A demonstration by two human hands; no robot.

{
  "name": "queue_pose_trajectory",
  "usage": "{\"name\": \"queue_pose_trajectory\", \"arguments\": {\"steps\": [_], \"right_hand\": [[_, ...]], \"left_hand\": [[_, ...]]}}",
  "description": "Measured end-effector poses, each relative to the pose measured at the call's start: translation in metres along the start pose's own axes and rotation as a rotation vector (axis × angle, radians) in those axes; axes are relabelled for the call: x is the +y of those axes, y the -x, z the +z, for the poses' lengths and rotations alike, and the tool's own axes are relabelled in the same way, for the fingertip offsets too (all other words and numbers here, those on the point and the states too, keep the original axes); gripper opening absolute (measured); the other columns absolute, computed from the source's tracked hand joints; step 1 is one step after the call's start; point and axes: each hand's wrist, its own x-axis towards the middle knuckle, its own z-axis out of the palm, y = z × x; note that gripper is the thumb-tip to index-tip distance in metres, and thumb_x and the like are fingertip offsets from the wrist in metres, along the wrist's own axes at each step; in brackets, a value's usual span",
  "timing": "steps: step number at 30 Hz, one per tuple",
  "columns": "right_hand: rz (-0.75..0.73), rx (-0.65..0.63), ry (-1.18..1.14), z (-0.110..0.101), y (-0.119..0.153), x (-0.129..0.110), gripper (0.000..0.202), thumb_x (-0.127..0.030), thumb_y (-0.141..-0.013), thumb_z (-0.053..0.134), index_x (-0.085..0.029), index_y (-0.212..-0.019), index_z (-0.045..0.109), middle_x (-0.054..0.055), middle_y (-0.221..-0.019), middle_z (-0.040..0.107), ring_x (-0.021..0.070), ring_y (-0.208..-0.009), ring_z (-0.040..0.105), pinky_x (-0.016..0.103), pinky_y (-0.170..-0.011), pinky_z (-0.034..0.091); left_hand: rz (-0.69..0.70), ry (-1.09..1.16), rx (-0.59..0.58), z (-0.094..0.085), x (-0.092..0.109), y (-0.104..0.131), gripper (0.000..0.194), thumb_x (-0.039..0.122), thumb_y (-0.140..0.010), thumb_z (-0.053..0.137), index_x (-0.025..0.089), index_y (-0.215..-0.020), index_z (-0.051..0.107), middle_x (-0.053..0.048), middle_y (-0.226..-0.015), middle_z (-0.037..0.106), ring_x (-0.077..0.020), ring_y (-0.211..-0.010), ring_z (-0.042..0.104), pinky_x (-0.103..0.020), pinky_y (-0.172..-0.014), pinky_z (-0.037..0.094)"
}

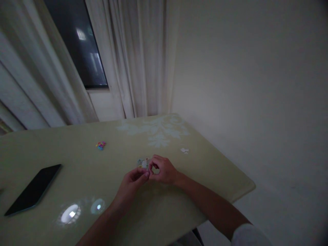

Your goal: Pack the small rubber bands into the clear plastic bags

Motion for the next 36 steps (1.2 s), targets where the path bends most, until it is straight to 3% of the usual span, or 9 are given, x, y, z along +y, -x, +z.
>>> {"name": "queue_pose_trajectory", "arguments": {"steps": [13,22,30,36], "right_hand": [[-0.067,0.062,-0.097,0.002,0.002,0.000,0.007,-0.023,-0.083,0.068,-0.020,-0.087,0.063,-0.002,-0.075,0.049,0.0130,-0.068,0.048,0.024,-0.064,0.040],[-0.001,0.000,-0.389,0.001,-0.001,0.003,0.021,-0.027,-0.085,0.072,-0.018,-0.103,0.072,-0.001,-0.083,0.054,0.0094,-0.062,0.043,0.022,-0.057,0.038],[0.074,-0.018,-0.601,-0.001,-0.001,0.005,0.033,-0.047,-0.085,0.078,-0.016,-0.094,0.075,-0.001,-0.078,0.055,0.0088,-0.061,0.043,0.022,-0.055,0.033],[0.145,-0.025,-0.672,0.002,-0.001,0.003,0.036,-0.051,-0.084,0.078,-0.016,-0.087,0.072,-0.001,-0.076,0.057,0.0095,-0.062,0.044,0.023,-0.056,0.035]], "left_hand": [[-0.002,0.088,-0.044,-0.001,-0.005,-0.002,0.036,0.049,-0.075,0.088,0.016,-0.080,0.075,-0.004,-0.080,0.072,-0.0181,-0.077,0.063,-0.025,-0.074,0.046],[0.024,0.148,-0.002,-0.001,0.000,-0.002,0.038,0.049,-0.068,0.091,0.017,-0.076,0.071,-0.001,-0.074,0.065,-0.0153,-0.072,0.057,-0.023,-0.070,0.046],[0.007,0.145,-0.046,-0.007,0.003,-0.001,0.036,0.048,-0.073,0.090,0.017,-0.079,0.073,0.001,-0.073,0.059,-0.0124,-0.070,0.051,-0.020,-0.066,0.042],[-0.001,0.117,-0.115,-0.014,-0.001,-0.003,0.037,0.050,-0.077,0.088,0.017,-0.083,0.074,0.000,-0.075,0.059,-0.0130,-0.072,0.052,-0.021,-0.067,0.042]]}}
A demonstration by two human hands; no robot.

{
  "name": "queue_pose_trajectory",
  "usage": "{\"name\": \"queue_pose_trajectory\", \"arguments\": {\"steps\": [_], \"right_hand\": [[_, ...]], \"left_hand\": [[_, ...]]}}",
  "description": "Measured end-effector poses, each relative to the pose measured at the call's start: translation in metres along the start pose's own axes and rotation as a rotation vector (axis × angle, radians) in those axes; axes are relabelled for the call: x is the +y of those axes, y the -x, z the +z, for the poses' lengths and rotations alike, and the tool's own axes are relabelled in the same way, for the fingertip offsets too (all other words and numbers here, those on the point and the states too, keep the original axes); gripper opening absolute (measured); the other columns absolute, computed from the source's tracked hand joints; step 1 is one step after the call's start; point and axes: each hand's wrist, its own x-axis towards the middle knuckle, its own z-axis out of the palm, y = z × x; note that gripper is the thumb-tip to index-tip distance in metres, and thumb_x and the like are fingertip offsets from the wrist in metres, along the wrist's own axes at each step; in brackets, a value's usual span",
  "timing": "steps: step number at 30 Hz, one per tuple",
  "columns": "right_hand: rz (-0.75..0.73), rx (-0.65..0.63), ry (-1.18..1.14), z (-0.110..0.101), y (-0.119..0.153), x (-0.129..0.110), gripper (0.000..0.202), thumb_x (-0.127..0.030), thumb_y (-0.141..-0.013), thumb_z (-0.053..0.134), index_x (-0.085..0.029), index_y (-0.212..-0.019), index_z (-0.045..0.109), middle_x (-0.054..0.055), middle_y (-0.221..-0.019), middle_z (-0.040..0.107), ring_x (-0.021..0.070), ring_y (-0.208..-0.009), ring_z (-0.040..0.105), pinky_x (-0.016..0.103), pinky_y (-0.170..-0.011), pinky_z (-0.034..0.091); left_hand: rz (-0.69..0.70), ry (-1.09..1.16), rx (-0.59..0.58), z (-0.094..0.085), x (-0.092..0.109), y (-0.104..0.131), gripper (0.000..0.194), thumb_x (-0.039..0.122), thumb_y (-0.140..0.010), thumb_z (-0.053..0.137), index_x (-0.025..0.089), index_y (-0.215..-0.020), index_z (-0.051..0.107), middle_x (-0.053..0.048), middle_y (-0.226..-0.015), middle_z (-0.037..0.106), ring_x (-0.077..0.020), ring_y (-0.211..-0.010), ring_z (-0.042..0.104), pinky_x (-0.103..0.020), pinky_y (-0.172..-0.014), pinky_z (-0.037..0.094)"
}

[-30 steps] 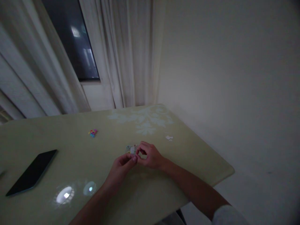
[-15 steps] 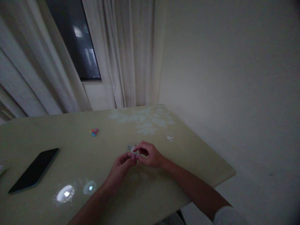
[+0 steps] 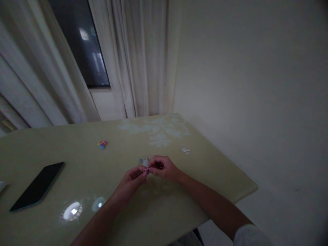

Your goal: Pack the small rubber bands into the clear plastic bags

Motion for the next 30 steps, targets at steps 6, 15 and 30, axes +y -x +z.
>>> {"name": "queue_pose_trajectory", "arguments": {"steps": [6,15,30], "right_hand": [[-0.027,0.033,-0.006,0.0045,0.0009,0.0020,0.028,-0.043,-0.085,0.076,-0.015,-0.088,0.073,-0.001,-0.076,0.057,0.0100,-0.063,0.046,0.023,-0.057,0.035],[-0.016,0.061,0.003,0.0065,0.0022,-0.0013,0.028,-0.040,-0.078,0.084,-0.015,-0.086,0.072,-0.004,-0.068,0.050,0.0083,-0.058,0.039,0.022,-0.053,0.031],[-0.345,0.178,0.386,0.0095,0.0030,-0.0013,0.010,-0.016,-0.079,0.069,-0.016,-0.087,0.076,-0.002,-0.069,0.053,0.0088,-0.056,0.044,0.022,-0.053,0.035]], "left_hand": [[0.011,0.024,-0.019,-0.0039,-0.0011,-0.0018,0.035,0.048,-0.078,0.088,0.017,-0.081,0.073,0.000,-0.073,0.059,-0.0128,-0.069,0.051,-0.021,-0.064,0.041],[0.100,-0.058,0.035,0.0011,0.0058,-0.0009,0.032,0.046,-0.079,0.087,0.018,-0.078,0.073,0.000,-0.076,0.064,-0.0145,-0.075,0.056,-0.022,-0.069,0.043],[0.105,-0.176,0.048,-0.0006,0.0059,-0.0015,0.033,0.048,-0.081,0.083,0.017,-0.079,0.073,-0.001,-0.080,0.067,-0.0165,-0.077,0.057,-0.024,-0.072,0.042]]}}
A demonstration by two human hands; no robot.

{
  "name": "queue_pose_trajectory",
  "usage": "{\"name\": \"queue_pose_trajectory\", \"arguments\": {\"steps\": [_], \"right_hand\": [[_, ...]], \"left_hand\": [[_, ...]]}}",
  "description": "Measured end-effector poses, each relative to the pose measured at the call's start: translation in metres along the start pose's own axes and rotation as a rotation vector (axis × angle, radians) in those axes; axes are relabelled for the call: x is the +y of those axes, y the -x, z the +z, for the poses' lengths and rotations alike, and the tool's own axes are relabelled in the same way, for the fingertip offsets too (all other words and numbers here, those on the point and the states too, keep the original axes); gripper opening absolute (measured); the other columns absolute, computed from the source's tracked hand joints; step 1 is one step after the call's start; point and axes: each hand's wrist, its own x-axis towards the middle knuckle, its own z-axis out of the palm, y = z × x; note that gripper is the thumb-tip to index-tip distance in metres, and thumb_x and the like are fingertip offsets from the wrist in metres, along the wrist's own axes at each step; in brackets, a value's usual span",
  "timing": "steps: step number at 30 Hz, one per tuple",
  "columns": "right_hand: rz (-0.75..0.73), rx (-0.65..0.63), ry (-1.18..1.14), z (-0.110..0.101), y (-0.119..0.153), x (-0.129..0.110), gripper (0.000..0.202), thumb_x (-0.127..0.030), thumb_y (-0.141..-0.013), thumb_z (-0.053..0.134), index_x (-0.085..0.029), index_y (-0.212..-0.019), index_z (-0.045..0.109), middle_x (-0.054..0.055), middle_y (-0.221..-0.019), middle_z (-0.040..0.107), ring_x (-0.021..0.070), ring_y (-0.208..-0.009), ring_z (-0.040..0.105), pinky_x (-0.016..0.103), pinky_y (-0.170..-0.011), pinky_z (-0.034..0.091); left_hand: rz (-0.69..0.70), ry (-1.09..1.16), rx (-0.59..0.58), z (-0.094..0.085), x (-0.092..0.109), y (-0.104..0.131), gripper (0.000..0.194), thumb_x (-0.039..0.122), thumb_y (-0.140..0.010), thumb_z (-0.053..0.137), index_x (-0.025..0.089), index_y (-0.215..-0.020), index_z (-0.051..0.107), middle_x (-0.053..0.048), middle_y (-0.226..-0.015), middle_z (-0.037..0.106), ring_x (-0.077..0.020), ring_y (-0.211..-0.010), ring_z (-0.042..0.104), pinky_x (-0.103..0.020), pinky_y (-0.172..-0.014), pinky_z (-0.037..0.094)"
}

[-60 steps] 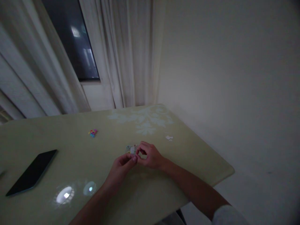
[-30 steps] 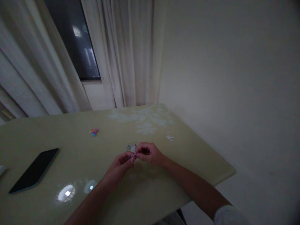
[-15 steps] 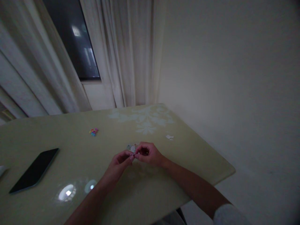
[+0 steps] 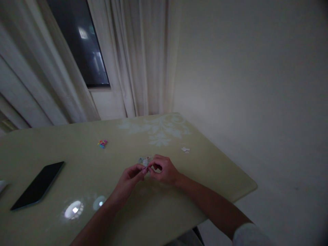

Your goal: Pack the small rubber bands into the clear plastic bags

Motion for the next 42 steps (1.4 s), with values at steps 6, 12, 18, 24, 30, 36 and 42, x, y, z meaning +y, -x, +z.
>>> {"name": "queue_pose_trajectory", "arguments": {"steps": [6,12,18,24,30,36,42], "right_hand": [[0.180,-0.058,-0.233,-0.001,0.000,0.002,0.010,-0.027,-0.082,0.074,-0.017,-0.082,0.073,-0.003,-0.069,0.051,0.0091,-0.056,0.042,0.022,-0.053,0.033],[0.414,-0.159,-0.619,-0.003,-0.004,0.006,0.036,-0.050,-0.080,0.082,-0.016,-0.080,0.070,0.000,-0.073,0.061,0.0120,-0.066,0.050,0.026,-0.063,0.038],[0.552,-0.296,-0.799,0.001,-0.002,0.012,0.038,-0.051,-0.077,0.086,-0.017,-0.079,0.069,-0.007,-0.057,0.044,0.0081,-0.052,0.030,0.024,-0.051,0.021],[0.544,-0.245,-0.817,0.003,-0.001,0.012,0.041,-0.054,-0.079,0.084,-0.016,-0.084,0.070,-0.007,-0.059,0.045,0.0073,-0.053,0.033,0.023,-0.051,0.022],[0.443,-0.149,-0.630,0.007,0.000,0.012,0.042,-0.049,-0.072,0.091,-0.015,-0.088,0.071,-0.005,-0.067,0.054,0.0074,-0.058,0.043,0.022,-0.056,0.032],[0.368,-0.105,-0.451,0.010,0.003,0.005,0.038,-0.051,-0.079,0.084,-0.015,-0.085,0.072,-0.003,-0.066,0.054,0.0093,-0.057,0.043,0.024,-0.054,0.033],[0.324,0.000,-0.308,0.008,0.003,0.003,0.031,-0.045,-0.081,0.081,-0.015,-0.086,0.075,-0.004,-0.064,0.051,0.0086,-0.055,0.039,0.023,-0.052,0.032]], "left_hand": [[0.020,-0.007,-0.019,-0.003,0.000,0.000,0.037,0.052,-0.083,0.080,0.018,-0.076,0.069,-0.001,-0.079,0.063,-0.0168,-0.077,0.055,-0.025,-0.072,0.042],[-0.041,0.071,-0.072,-0.004,-0.006,0.000,0.039,0.054,-0.084,0.080,0.017,-0.081,0.069,0.001,-0.072,0.056,-0.0136,-0.070,0.048,-0.022,-0.064,0.039],[-0.107,0.226,-0.138,-0.007,-0.011,0.002,0.036,0.049,-0.079,0.087,0.018,-0.081,0.071,0.001,-0.077,0.058,-0.0130,-0.072,0.051,-0.022,-0.068,0.043],[-0.108,0.233,-0.100,-0.006,-0.006,0.001,0.036,0.048,-0.076,0.089,0.017,-0.080,0.071,0.001,-0.076,0.059,-0.0127,-0.071,0.051,-0.022,-0.067,0.042],[-0.071,0.152,-0.085,-0.005,-0.002,0.001,0.032,0.046,-0.078,0.087,0.019,-0.081,0.069,0.000,-0.080,0.063,-0.0161,-0.077,0.056,-0.024,-0.072,0.044],[-0.021,0.095,-0.063,-0.005,-0.005,-0.001,0.031,0.041,-0.076,0.089,0.019,-0.079,0.067,0.001,-0.076,0.062,-0.0151,-0.072,0.057,-0.024,-0.068,0.044],[0.027,0.007,0.024,-0.003,0.002,-0.002,0.030,0.048,-0.080,0.085,0.020,-0.083,0.076,-0.002,-0.077,0.072,-0.0173,-0.071,0.062,-0.025,-0.066,0.046]]}}
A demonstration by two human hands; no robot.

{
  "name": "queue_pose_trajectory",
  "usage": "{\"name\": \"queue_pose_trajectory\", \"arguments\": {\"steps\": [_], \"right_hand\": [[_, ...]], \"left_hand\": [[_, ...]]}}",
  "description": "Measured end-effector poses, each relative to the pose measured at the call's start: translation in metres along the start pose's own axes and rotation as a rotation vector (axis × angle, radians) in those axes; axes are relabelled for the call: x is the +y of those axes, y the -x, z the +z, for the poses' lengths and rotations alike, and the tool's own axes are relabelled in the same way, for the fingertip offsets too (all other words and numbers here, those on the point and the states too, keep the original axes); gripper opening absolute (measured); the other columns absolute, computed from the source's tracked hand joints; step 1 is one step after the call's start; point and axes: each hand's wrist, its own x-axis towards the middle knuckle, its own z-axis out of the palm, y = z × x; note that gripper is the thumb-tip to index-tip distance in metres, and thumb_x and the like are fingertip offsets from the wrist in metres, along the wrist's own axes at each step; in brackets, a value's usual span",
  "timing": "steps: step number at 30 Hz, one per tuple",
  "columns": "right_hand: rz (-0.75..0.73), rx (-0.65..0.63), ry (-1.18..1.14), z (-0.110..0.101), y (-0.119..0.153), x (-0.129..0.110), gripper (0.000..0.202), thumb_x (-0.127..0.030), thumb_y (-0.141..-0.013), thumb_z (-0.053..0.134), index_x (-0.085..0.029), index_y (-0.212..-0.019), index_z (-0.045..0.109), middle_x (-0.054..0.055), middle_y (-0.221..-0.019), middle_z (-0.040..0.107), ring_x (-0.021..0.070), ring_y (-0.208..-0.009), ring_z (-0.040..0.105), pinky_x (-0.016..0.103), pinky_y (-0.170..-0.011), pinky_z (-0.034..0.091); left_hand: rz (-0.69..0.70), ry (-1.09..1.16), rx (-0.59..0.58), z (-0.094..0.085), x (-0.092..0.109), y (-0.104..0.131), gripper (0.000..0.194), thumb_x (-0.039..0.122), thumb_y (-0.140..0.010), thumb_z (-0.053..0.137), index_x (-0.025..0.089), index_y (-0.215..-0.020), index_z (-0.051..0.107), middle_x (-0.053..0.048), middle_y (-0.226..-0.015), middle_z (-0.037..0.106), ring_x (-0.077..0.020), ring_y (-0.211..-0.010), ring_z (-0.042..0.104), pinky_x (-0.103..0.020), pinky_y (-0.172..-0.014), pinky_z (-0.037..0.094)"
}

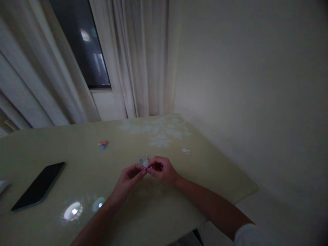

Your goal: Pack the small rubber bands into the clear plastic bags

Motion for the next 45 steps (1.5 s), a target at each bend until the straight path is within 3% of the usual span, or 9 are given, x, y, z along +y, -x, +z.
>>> {"name": "queue_pose_trajectory", "arguments": {"steps": [12,18,23,26,32,38,42,45], "right_hand": [[-0.074,0.074,0.118,-0.003,-0.004,0.004,0.030,-0.047,-0.083,0.082,-0.017,-0.085,0.080,-0.001,-0.066,0.055,0.0107,-0.058,0.045,0.024,-0.055,0.036],[-0.131,0.068,0.154,-0.002,-0.003,0.006,0.025,-0.042,-0.084,0.082,-0.018,-0.086,0.080,-0.001,-0.067,0.055,0.0102,-0.058,0.045,0.024,-0.055,0.036],[-0.091,-0.006,0.107,-0.002,-0.003,0.005,0.029,-0.041,-0.086,0.079,-0.017,-0.102,0.081,0.000,-0.074,0.060,0.0095,-0.059,0.044,0.023,-0.055,0.035],[-0.065,-0.071,0.089,-0.003,-0.004,0.005,0.030,-0.045,-0.088,0.076,-0.017,-0.097,0.081,0.001,-0.075,0.060,0.0106,-0.062,0.048,0.024,-0.057,0.036],[-0.069,-0.037,0.109,-0.005,-0.004,0.008,0.033,-0.049,-0.086,0.078,-0.017,-0.087,0.079,-0.001,-0.071,0.058,0.0105,-0.060,0.046,0.024,-0.057,0.037],[-0.141,0.007,0.201,-0.003,-0.004,0.012,0.023,-0.040,-0.088,0.076,-0.017,-0.088,0.079,0.000,-0.072,0.059,0.0104,-0.059,0.047,0.024,-0.057,0.039],[-0.198,0.002,0.285,-0.005,-0.003,0.010,0.017,-0.034,-0.090,0.074,-0.018,-0.091,0.080,0.001,-0.073,0.061,0.0108,-0.059,0.049,0.024,-0.059,0.041],[-0.207,0.001,0.373,-0.014,-0.008,0.009,0.018,-0.034,-0.093,0.073,-0.018,-0.094,0.081,0.002,-0.075,0.064,0.0123,-0.063,0.053,0.025,-0.062,0.042]], "left_hand": [[0.078,-0.253,0.092,-0.006,0.000,-0.006,0.035,0.054,-0.077,0.082,0.021,-0.087,0.087,-0.005,-0.077,0.080,-0.0193,-0.066,0.064,-0.028,-0.064,0.051],[0.057,-0.188,0.078,-0.006,-0.004,-0.006,0.031,0.049,-0.073,0.087,0.021,-0.088,0.085,-0.009,-0.091,0.084,-0.0279,-0.086,0.076,-0.036,-0.082,0.058],[0.069,-0.186,0.031,-0.005,-0.003,-0.006,0.030,0.048,-0.078,0.084,0.020,-0.088,0.082,-0.008,-0.089,0.082,-0.0257,-0.085,0.074,-0.033,-0.080,0.056],[0.060,-0.157,-0.003,-0.006,-0.003,-0.006,0.031,0.048,-0.078,0.084,0.019,-0.088,0.080,-0.007,-0.089,0.081,-0.0244,-0.084,0.073,-0.032,-0.079,0.055],[0.062,-0.175,-0.005,-0.008,-0.007,-0.007,0.036,0.053,-0.079,0.082,0.018,-0.087,0.076,-0.004,-0.081,0.075,-0.0203,-0.074,0.067,-0.028,-0.070,0.049],[0.081,-0.165,0.000,-0.002,-0.002,-0.006,0.041,0.058,-0.081,0.079,0.018,-0.084,0.070,0.002,-0.068,0.061,-0.0139,-0.062,0.053,-0.023,-0.059,0.040],[0.104,-0.152,-0.038,0.001,-0.003,-0.006,0.042,0.059,-0.083,0.077,0.018,-0.083,0.069,0.001,-0.071,0.061,-0.0141,-0.064,0.053,-0.023,-0.060,0.040],[0.109,-0.175,0.000,-0.003,-0.004,-0.009,0.041,0.058,-0.083,0.078,0.018,-0.093,0.073,-0.001,-0.078,0.066,-0.0151,-0.065,0.056,-0.023,-0.059,0.041]]}}
